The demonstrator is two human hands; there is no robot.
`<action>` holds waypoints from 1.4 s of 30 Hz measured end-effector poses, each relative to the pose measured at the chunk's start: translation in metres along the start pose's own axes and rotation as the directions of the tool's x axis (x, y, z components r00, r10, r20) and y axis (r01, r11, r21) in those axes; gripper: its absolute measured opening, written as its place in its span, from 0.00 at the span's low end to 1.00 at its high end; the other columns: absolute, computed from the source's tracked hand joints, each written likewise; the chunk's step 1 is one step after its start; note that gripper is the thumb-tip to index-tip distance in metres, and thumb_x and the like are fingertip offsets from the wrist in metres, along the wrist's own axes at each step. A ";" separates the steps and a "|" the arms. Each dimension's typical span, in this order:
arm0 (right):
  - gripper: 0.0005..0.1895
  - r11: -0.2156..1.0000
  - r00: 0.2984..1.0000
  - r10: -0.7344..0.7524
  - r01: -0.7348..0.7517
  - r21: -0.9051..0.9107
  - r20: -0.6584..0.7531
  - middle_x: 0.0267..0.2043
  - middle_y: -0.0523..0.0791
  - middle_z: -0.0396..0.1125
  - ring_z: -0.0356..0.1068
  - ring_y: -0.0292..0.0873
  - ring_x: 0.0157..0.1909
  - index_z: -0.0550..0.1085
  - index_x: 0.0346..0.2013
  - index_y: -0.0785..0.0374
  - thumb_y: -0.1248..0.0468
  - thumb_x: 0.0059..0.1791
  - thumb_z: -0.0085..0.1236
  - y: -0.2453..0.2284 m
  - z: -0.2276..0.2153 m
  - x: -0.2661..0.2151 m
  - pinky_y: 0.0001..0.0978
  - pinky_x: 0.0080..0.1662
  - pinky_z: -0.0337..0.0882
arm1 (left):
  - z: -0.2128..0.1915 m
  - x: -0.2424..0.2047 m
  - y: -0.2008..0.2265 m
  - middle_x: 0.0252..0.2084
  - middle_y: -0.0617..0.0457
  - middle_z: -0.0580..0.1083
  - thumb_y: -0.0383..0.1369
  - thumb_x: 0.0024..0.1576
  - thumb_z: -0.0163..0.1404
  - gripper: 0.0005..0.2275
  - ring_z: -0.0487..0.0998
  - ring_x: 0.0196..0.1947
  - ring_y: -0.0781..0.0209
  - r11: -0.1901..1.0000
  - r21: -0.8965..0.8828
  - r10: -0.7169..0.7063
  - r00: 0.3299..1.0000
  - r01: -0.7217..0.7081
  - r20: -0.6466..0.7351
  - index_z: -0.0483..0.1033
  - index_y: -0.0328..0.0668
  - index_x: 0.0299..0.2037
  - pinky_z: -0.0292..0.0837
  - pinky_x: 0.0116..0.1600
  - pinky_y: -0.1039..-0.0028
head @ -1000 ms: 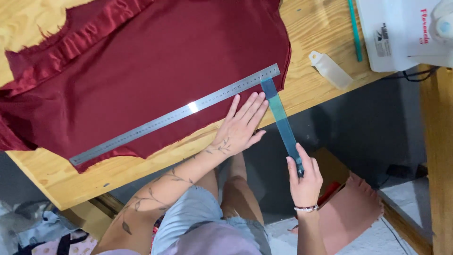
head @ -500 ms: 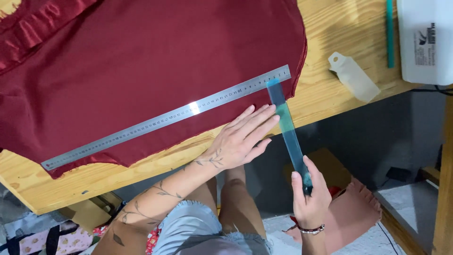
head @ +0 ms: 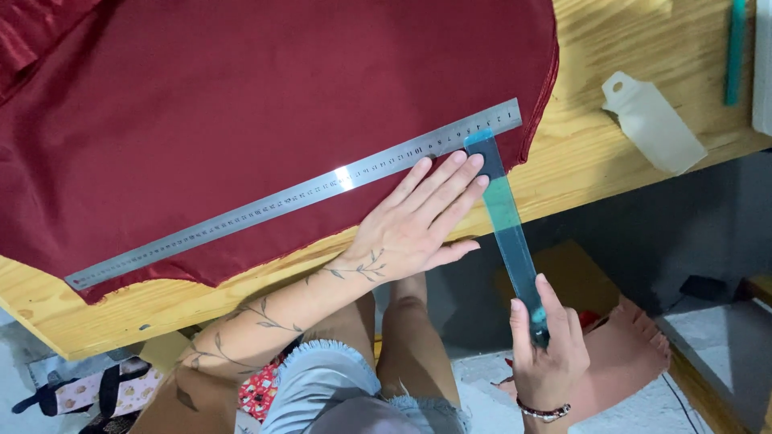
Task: The person lays a piece of red fabric on a wooden table and smooths it out. They use a metal ruler and a clear plastic ruler to measure and mark the fabric with a pen, adjusting the rulers to ensure straight lines.
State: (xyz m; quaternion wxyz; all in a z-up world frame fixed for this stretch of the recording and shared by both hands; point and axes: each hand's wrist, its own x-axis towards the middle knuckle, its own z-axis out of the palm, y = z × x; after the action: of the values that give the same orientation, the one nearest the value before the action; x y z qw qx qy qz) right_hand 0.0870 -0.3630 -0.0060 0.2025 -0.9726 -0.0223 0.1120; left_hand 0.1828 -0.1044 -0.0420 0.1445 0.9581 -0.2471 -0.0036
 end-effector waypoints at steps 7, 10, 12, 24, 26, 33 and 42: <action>0.23 0.999 0.999 0.006 -0.003 -0.050 0.050 0.40 0.50 0.69 0.64 0.50 0.36 0.71 0.61 0.66 0.60 0.53 0.58 0.000 -0.001 -0.004 0.36 0.35 0.70 | 0.002 -0.001 0.001 0.72 0.44 0.59 0.56 0.68 0.51 0.31 0.59 0.73 0.49 0.999 0.033 0.001 1.000 -0.001 0.004 0.63 0.38 0.71 0.53 0.74 0.56; 0.22 0.990 0.994 -0.092 0.098 -0.099 0.067 0.55 0.49 0.70 0.63 0.51 0.36 0.71 0.59 0.71 0.63 0.53 0.59 -0.003 -0.002 -0.003 0.38 0.34 0.69 | 0.003 -0.001 0.001 0.72 0.44 0.60 0.55 0.69 0.50 0.30 0.59 0.73 0.50 0.999 0.033 -0.004 1.000 0.004 -0.012 0.64 0.38 0.70 0.52 0.74 0.56; 0.24 0.999 0.998 0.012 -0.010 -0.047 0.059 0.39 0.51 0.68 0.63 0.50 0.37 0.72 0.62 0.67 0.60 0.52 0.58 -0.002 -0.002 -0.006 0.37 0.34 0.68 | 0.006 -0.002 0.002 0.72 0.45 0.60 0.54 0.68 0.51 0.30 0.59 0.73 0.51 1.000 0.013 -0.010 1.000 0.011 -0.026 0.66 0.39 0.70 0.52 0.74 0.56; 0.24 0.999 0.997 0.048 -0.047 -0.028 0.068 0.36 0.51 0.68 0.64 0.48 0.34 0.72 0.62 0.66 0.59 0.52 0.58 -0.011 -0.006 -0.002 0.36 0.31 0.66 | 0.002 0.001 0.002 0.71 0.43 0.61 0.51 0.67 0.53 0.28 0.59 0.73 0.49 0.998 -0.054 -0.021 0.999 0.019 -0.025 0.69 0.37 0.68 0.53 0.74 0.57; 0.24 0.999 0.997 0.026 -0.024 -0.041 0.066 0.38 0.50 0.69 0.64 0.48 0.35 0.72 0.61 0.67 0.60 0.53 0.58 -0.010 -0.005 -0.001 0.36 0.32 0.67 | 0.001 0.001 0.002 0.71 0.43 0.61 0.51 0.67 0.53 0.28 0.59 0.73 0.49 0.998 -0.052 -0.021 0.999 0.020 -0.025 0.68 0.36 0.68 0.53 0.75 0.57; 0.24 0.998 0.996 0.066 -0.066 0.002 0.057 0.34 0.50 0.67 0.62 0.47 0.33 0.72 0.61 0.67 0.60 0.53 0.58 -0.008 -0.001 -0.004 0.35 0.31 0.65 | 0.002 0.001 0.002 0.71 0.44 0.61 0.52 0.67 0.52 0.28 0.59 0.73 0.50 0.999 -0.048 -0.024 0.999 0.023 -0.023 0.68 0.37 0.68 0.53 0.75 0.57; 0.23 0.998 0.997 0.059 -0.058 -0.014 0.051 0.32 0.49 0.66 0.62 0.45 0.31 0.73 0.61 0.67 0.60 0.53 0.59 -0.013 -0.004 0.000 0.33 0.30 0.65 | 0.002 0.001 0.001 0.71 0.44 0.61 0.52 0.67 0.53 0.29 0.60 0.73 0.50 0.998 -0.055 -0.023 1.000 0.022 -0.020 0.67 0.37 0.68 0.54 0.74 0.57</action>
State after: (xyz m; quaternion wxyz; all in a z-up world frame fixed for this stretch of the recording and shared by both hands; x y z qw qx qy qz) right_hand 0.0875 -0.3530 0.0028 0.1923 -0.9709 0.0004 0.1428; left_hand 0.1829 -0.1067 -0.0438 0.1731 0.9565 -0.2347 -0.0020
